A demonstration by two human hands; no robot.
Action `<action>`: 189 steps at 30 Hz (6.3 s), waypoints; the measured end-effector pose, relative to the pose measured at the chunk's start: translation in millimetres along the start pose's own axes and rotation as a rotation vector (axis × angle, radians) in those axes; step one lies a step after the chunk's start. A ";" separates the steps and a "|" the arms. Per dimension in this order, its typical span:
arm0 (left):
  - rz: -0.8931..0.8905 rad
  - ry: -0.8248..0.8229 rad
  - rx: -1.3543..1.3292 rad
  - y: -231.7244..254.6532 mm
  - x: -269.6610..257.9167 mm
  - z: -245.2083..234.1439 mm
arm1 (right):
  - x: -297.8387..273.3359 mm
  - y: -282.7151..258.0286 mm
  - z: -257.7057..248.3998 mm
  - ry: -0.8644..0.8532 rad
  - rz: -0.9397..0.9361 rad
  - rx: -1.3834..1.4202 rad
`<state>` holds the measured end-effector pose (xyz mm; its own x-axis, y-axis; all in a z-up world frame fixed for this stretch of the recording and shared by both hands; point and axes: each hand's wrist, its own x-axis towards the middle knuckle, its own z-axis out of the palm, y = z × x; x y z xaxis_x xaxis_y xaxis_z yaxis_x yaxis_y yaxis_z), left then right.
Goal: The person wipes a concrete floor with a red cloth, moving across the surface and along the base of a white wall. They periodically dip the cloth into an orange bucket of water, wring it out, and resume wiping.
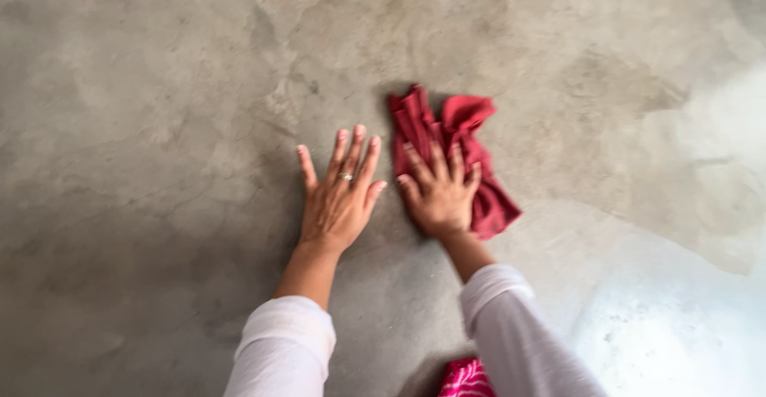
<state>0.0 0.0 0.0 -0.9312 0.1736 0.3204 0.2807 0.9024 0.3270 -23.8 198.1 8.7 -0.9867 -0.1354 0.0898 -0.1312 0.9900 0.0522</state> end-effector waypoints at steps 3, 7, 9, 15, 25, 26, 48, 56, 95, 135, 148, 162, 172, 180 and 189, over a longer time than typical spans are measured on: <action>-0.028 0.046 -0.065 -8.9 -2.3 -5.8 | -3.1 -8.7 -12.7 -0.075 -0.024 0.036; 0.020 0.010 0.024 -11.7 -13.8 -20.1 | 1.0 -11.8 -20.9 -0.051 -0.026 0.061; 0.051 0.002 0.060 -7.1 -16.6 -25.5 | -0.6 -13.4 -19.8 -0.047 -0.029 0.065; 0.111 0.025 0.061 14.5 -14.8 -41.6 | -29.5 -22.0 -12.8 0.090 -0.161 0.090; 0.326 -0.049 0.155 70.6 -18.0 -71.4 | -92.6 -14.6 -24.2 0.011 -0.384 0.235; 0.350 -0.054 0.179 76.4 -17.5 -73.0 | -97.5 -8.4 -24.6 0.018 -0.396 0.229; 0.450 -0.119 0.228 129.4 -18.1 -41.9 | -181.8 192.1 -4.0 -0.030 0.447 0.042; 0.318 -0.117 0.226 120.7 -8.3 -37.1 | -185.8 177.6 -2.3 -0.212 0.722 0.125; 0.131 -0.036 0.053 167.4 -35.7 -60.8 | -174.1 74.9 -95.9 -0.725 0.109 0.086; 0.307 -0.214 0.168 360.3 25.9 95.6 | -126.5 331.5 -0.5 0.230 0.231 0.215; 0.396 -0.252 0.221 463.4 28.9 114.8 | -178.4 468.2 10.0 0.206 0.491 0.202; 0.393 -0.373 0.293 496.7 11.4 120.2 | -218.2 543.7 6.1 0.020 0.721 0.169; 0.400 -0.397 0.287 513.7 -1.3 104.2 | -249.9 586.0 29.6 0.174 0.912 0.174; 0.605 -0.391 0.472 505.8 5.1 47.7 | -270.1 582.2 31.5 0.288 0.855 0.230; 0.561 -0.328 0.583 465.0 40.8 -14.9 | -334.8 566.6 22.5 0.327 0.907 0.204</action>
<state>95.9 420.8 178.3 -0.7365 0.6764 -0.0042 0.6376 0.6922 -0.3380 230.1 805.3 -14.1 -0.6504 0.7047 0.2835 0.6178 0.7079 -0.3423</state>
